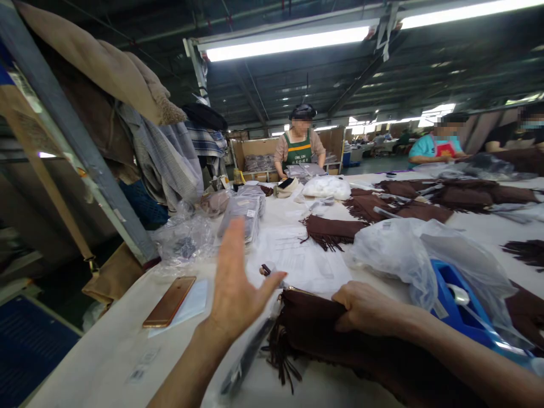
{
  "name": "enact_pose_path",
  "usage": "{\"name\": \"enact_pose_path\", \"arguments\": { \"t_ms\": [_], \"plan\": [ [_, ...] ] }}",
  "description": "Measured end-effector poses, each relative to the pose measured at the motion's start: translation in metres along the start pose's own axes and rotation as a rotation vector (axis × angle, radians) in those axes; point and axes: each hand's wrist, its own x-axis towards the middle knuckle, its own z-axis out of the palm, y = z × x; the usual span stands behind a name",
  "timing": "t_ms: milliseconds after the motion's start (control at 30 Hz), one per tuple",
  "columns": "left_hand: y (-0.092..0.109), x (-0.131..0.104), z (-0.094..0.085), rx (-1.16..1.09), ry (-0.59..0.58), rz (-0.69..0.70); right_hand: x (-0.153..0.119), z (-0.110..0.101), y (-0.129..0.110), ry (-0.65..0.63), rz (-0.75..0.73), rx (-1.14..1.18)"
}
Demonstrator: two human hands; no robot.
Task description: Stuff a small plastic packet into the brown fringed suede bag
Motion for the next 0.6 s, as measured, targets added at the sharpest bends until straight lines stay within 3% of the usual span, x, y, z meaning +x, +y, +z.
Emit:
{"name": "enact_pose_path", "arguments": {
  "t_ms": [67,100,167,200,300,433,600],
  "plan": [
    [0.021,-0.003,0.007,0.031,-0.383,0.321,0.001,0.002,-0.005,0.006,-0.021,-0.021],
    [0.029,-0.006,0.016,0.046,-0.6,0.391,0.0,0.002,-0.007,0.01,-0.031,-0.033],
    [0.035,-0.012,0.036,0.109,-0.94,0.362,-0.003,0.003,-0.007,0.019,-0.049,-0.063],
    [0.035,-0.015,0.045,0.144,-1.036,0.307,-0.006,0.003,-0.005,0.021,-0.057,-0.075],
    [0.025,-0.016,0.06,0.197,-1.113,0.183,-0.017,0.001,0.011,0.021,-0.042,-0.099],
    [0.012,-0.006,0.059,0.199,-1.135,0.183,-0.03,-0.002,0.043,-0.025,0.111,-0.108],
    [0.003,0.003,0.061,0.252,-1.214,0.126,-0.032,-0.006,0.065,-0.037,0.186,-0.086]
  ]
}}
